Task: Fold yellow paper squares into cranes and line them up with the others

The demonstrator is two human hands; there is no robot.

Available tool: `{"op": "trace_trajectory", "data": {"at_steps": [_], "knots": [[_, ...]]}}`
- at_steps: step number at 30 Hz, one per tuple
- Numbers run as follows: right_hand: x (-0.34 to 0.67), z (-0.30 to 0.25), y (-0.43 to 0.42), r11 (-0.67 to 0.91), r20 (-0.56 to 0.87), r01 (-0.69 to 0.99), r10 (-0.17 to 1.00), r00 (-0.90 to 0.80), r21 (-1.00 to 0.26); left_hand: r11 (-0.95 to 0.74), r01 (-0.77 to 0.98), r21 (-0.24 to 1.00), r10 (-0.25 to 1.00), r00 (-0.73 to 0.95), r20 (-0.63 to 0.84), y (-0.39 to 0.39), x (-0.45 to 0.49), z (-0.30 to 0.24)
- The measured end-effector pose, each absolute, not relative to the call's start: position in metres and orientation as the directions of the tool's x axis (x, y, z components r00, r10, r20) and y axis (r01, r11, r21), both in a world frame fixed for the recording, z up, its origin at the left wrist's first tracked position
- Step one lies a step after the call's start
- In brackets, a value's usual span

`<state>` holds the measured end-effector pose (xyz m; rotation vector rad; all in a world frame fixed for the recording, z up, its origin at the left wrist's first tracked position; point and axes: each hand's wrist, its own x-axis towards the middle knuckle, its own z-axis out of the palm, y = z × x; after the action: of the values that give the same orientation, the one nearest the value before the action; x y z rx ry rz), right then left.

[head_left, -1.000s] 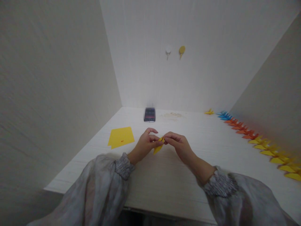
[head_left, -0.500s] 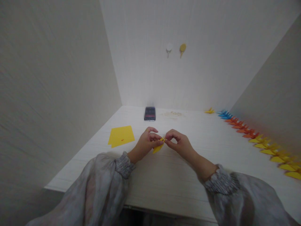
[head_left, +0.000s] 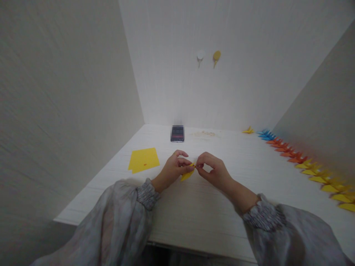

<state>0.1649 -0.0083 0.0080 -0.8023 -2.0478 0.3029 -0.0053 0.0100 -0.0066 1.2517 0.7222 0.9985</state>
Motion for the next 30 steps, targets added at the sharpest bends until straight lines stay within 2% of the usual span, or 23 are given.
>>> {"op": "trace_trajectory", "data": {"at_steps": [8, 15, 22, 30], "knots": [[0.1641, 0.0038, -0.0091, 0.79, 0.735, 0.558, 0.532, -0.42, -0.253, -0.017, -0.219, 0.976, 0.909, 0.403, 0.106, 0.0107, -0.0054, -0.0062], [0.1648, 0.005, -0.009, 0.783, 0.731, 0.615, 0.472, -0.493, -0.091, -0.028, -0.209, 0.977, 0.912, 0.395, 0.111, 0.0114, -0.0048, -0.0066], [0.163, 0.0043, -0.0109, 0.768, 0.742, 0.64, 0.442, -0.504, -0.023, -0.023, -0.236, 0.971, 0.915, 0.386, 0.116, 0.01, -0.0041, -0.0061], [0.1608, 0.0051, -0.0136, 0.756, 0.776, 0.654, 0.416, -0.475, -0.005, -0.071, -0.21, 0.975, 0.91, 0.388, 0.149, 0.0097, -0.0043, -0.0041]]}}
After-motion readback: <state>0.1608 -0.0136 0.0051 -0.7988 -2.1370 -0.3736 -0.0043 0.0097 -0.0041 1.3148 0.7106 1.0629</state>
